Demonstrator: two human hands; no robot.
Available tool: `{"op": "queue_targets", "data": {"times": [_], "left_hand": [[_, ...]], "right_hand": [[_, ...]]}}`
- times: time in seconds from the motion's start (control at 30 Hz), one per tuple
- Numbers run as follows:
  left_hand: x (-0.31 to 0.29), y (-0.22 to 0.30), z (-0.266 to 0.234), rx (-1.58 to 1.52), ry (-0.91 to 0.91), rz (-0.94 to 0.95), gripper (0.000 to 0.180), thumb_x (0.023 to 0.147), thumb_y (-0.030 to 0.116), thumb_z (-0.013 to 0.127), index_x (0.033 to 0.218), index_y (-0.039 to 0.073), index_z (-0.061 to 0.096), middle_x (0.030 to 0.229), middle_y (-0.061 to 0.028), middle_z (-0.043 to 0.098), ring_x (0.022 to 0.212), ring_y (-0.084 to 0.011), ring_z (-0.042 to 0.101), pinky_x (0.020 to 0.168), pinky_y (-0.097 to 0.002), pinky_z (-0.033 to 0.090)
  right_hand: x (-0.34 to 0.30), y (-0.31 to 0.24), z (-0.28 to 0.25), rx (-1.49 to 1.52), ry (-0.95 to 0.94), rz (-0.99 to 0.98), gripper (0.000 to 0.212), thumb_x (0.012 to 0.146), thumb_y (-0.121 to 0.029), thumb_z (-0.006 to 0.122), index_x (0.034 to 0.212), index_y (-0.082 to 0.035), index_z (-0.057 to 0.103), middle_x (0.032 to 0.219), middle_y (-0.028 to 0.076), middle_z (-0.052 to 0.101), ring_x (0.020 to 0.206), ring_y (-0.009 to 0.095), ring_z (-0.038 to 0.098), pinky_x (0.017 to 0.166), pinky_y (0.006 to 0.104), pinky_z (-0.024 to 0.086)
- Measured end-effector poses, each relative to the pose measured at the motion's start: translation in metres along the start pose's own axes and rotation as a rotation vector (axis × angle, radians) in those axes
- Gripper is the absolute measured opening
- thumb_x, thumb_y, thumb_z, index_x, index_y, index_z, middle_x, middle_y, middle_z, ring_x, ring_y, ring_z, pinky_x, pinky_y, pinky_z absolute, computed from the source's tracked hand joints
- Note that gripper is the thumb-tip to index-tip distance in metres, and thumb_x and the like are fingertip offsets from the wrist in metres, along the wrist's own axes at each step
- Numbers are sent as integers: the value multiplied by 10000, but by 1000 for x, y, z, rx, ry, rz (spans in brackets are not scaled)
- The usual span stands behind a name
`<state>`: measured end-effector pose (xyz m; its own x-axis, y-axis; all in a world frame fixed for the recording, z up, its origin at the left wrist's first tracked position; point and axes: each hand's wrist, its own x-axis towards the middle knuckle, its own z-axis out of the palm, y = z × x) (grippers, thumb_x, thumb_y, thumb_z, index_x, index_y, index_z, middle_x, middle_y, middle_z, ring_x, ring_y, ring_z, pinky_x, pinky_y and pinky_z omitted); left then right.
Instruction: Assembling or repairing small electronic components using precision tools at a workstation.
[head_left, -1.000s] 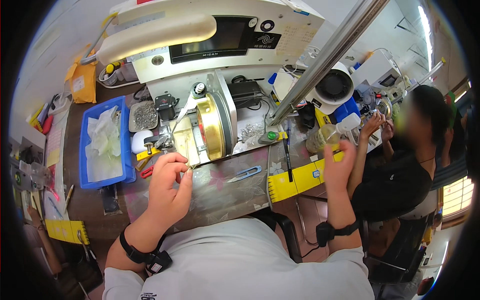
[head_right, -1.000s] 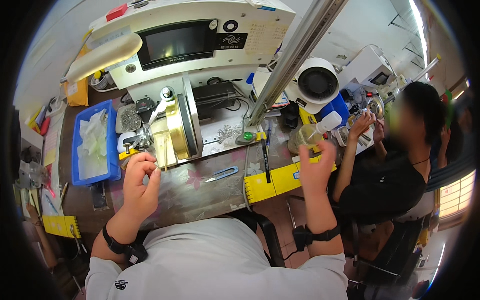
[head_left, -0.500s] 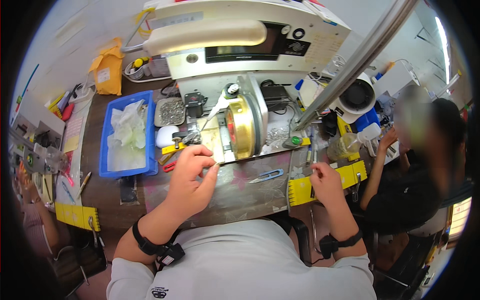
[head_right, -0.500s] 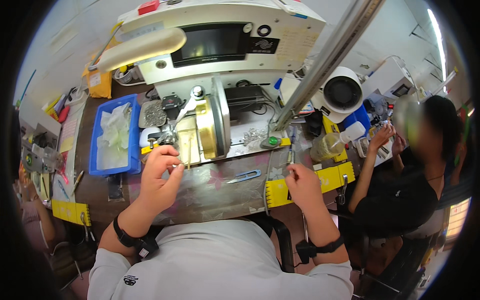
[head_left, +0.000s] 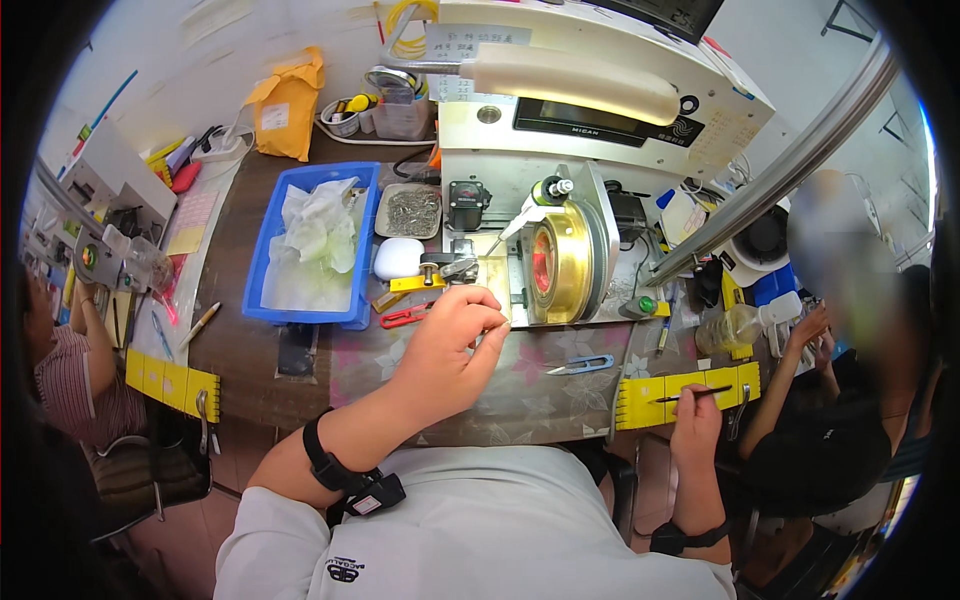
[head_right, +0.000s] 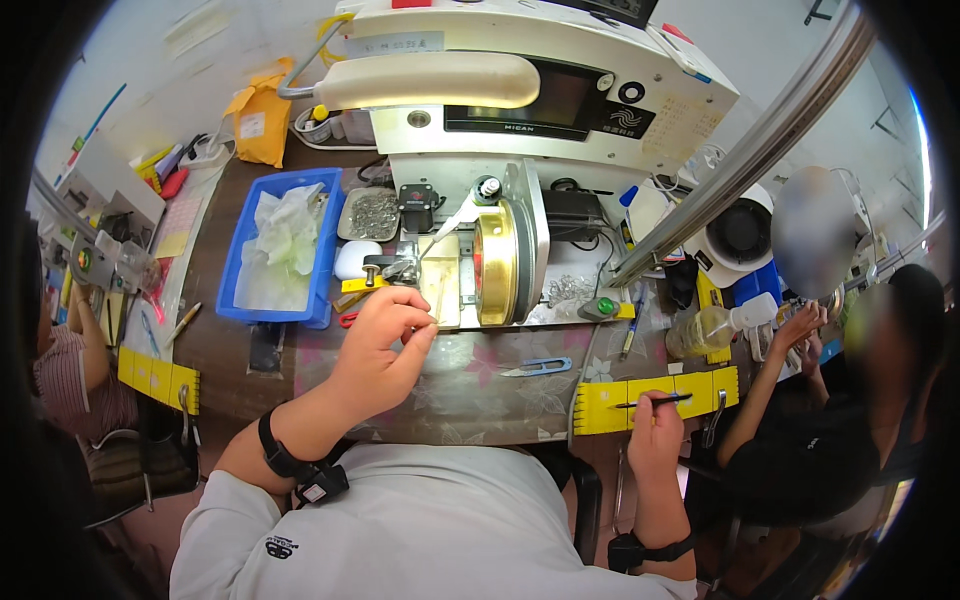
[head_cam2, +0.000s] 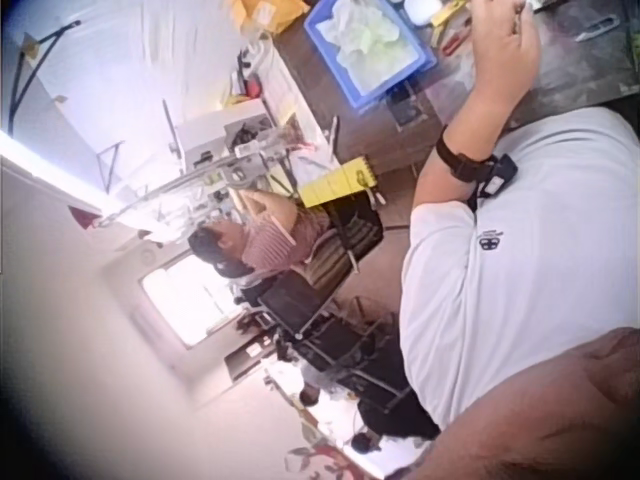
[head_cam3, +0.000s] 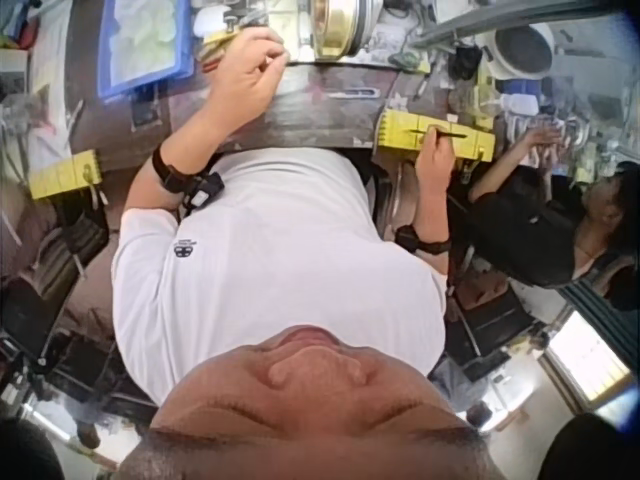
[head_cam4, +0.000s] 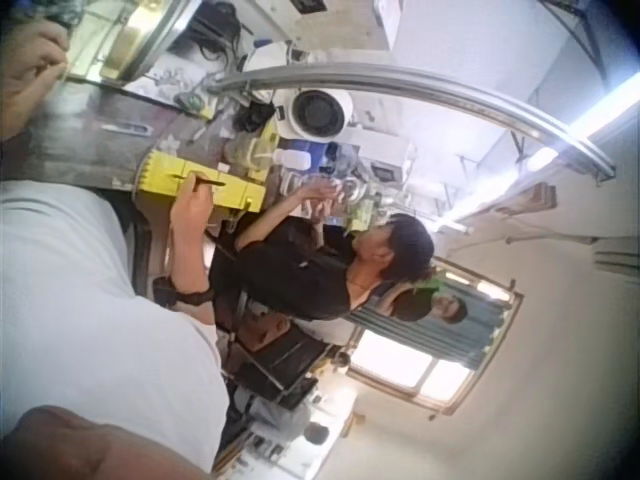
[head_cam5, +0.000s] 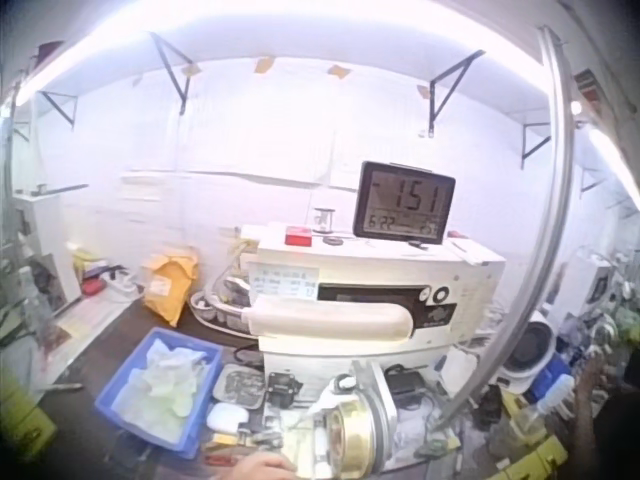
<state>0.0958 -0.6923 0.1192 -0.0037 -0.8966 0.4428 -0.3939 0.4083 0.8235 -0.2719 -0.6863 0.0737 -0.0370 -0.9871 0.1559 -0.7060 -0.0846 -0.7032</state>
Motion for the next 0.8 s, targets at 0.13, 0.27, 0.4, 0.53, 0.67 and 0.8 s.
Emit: {"op": "queue_targets", "data": {"times": [0.13, 0.27, 0.4, 0.53, 0.67, 0.8], "left_hand": [[1, -3, 0, 30, 22, 30, 98, 822, -1, 595, 903, 32, 552, 999, -93, 510, 662, -120, 478, 633, -262, 425], [3, -10, -1, 47, 66, 53, 78, 817, -2, 599, 875, 20, 552, 973, -93, 521, 663, -128, 481, 615, -259, 422], [9, -14, -3, 51, 76, 20, 61, 817, 8, 599, 855, 13, 552, 937, -91, 530, 675, -137, 484, 603, -263, 423], [8, -8, -3, -21, 62, -13, 58, 818, 13, 597, 854, 13, 551, 931, -91, 536, 711, -153, 497, 603, -264, 424], [5, 2, -4, -59, 28, 17, 60, 818, 20, 592, 859, 14, 548, 947, -105, 545, 790, -199, 516, 652, -289, 434], [2, 2, -6, 17, 38, 99, 77, 816, 23, 590, 874, 8, 542, 968, -128, 548, 857, -269, 534, 742, -345, 440]], "right_hand": [[8, -17, -6, 207, 58, 86, 189, 952, -154, 470, 994, 8, 558, 751, 51, 573, 684, 92, 545, 641, 241, 445], [13, -65, -13, 450, -23, -40, 173, 931, -149, 512, 988, 4, 568, 787, 43, 559, 736, 111, 534, 706, 237, 428], [30, -122, 4, 287, -147, -535, 143, 879, -129, 570, 924, 4, 595, 839, 94, 580, 809, 215, 560, 733, 326, 446], [41, -157, 30, 478, -344, -659, 150, 883, -141, 560, 921, 2, 586, 901, 117, 607, 818, 238, 578, 739, 337, 454], [48, -185, 48, 440, -326, -751, 123, 855, -88, 590, 944, -11, 555, 932, 137, 622, 822, 252, 592, 747, 336, 462], [60, -194, 59, 373, -250, -851, 151, 841, -41, 608, 967, -16, 528, 943, 148, 626, 832, 256, 603, 746, 330, 471]]}}
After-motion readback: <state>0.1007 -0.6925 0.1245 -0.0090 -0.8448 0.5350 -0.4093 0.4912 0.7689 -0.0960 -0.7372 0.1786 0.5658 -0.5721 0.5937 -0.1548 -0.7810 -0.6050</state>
